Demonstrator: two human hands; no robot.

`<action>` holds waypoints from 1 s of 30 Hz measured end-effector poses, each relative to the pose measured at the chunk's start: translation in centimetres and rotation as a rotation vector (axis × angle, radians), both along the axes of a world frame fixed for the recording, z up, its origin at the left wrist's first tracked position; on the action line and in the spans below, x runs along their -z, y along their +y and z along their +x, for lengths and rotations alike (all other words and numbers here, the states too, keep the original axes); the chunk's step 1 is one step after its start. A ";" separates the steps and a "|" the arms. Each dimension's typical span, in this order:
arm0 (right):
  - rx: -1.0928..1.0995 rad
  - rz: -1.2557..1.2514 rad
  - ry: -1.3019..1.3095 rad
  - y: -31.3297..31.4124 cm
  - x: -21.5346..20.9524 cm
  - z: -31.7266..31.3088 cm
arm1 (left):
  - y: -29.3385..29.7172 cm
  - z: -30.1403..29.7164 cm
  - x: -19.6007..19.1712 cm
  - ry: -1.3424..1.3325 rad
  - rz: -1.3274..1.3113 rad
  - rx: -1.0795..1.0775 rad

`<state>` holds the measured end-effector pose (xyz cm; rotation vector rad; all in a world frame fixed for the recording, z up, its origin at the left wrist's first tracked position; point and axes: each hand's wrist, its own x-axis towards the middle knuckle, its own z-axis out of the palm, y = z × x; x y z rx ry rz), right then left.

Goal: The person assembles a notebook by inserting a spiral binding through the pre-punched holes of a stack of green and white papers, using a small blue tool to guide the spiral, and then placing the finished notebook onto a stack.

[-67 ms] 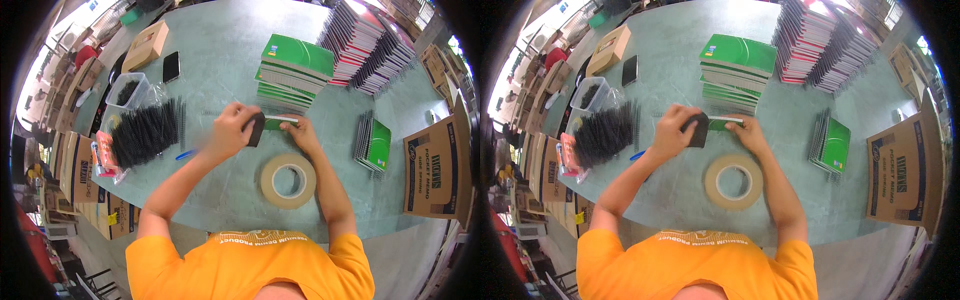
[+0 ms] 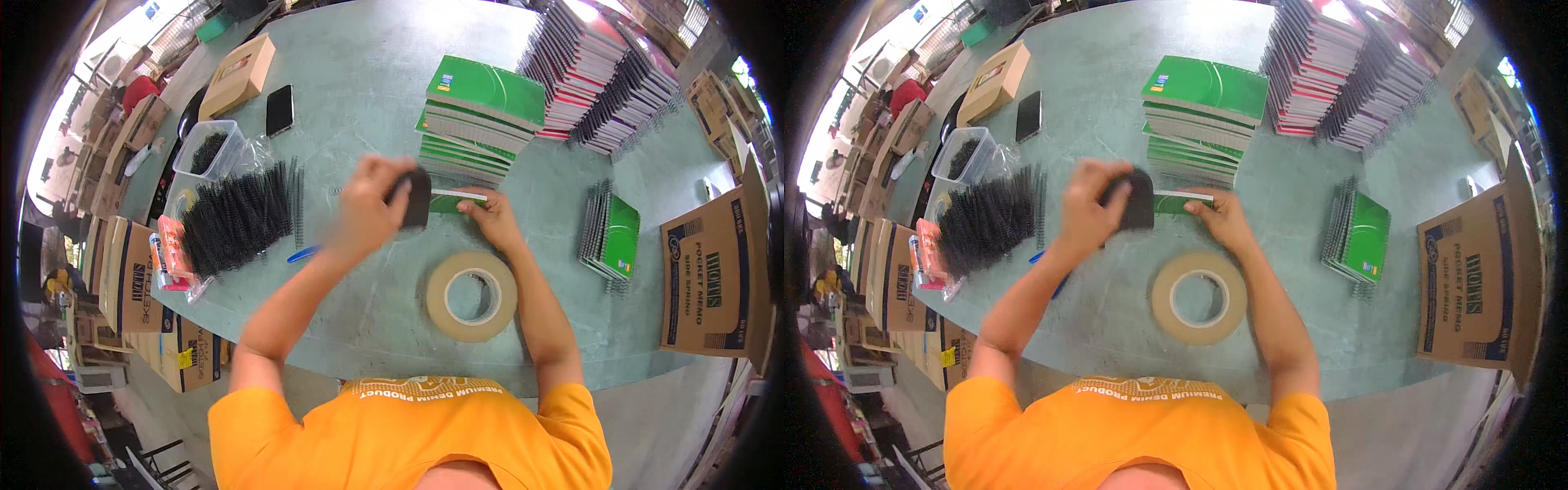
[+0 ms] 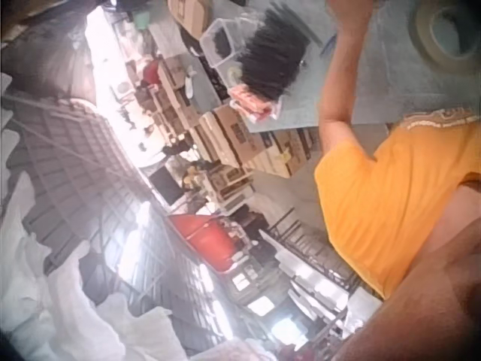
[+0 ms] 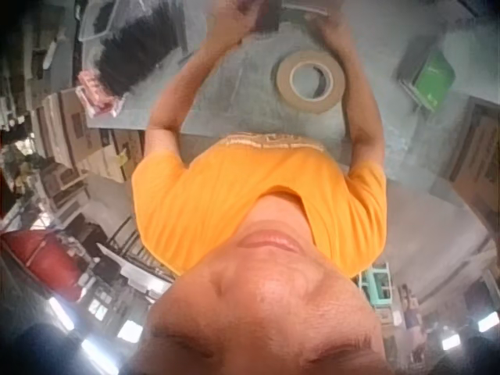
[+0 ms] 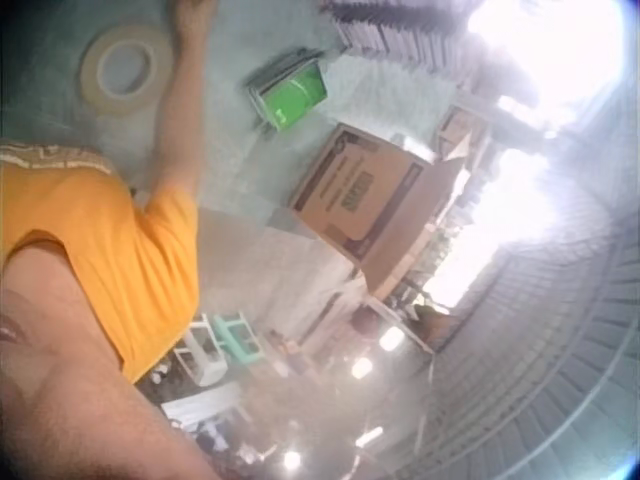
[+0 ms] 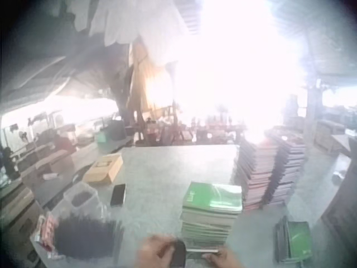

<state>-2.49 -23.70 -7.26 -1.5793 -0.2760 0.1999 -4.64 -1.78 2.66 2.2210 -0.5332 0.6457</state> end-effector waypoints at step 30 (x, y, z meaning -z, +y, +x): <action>0.011 0.046 -0.091 0.5 2.1 0.0 | -2.9 1.8 0.1 -0.106 0.028 0.135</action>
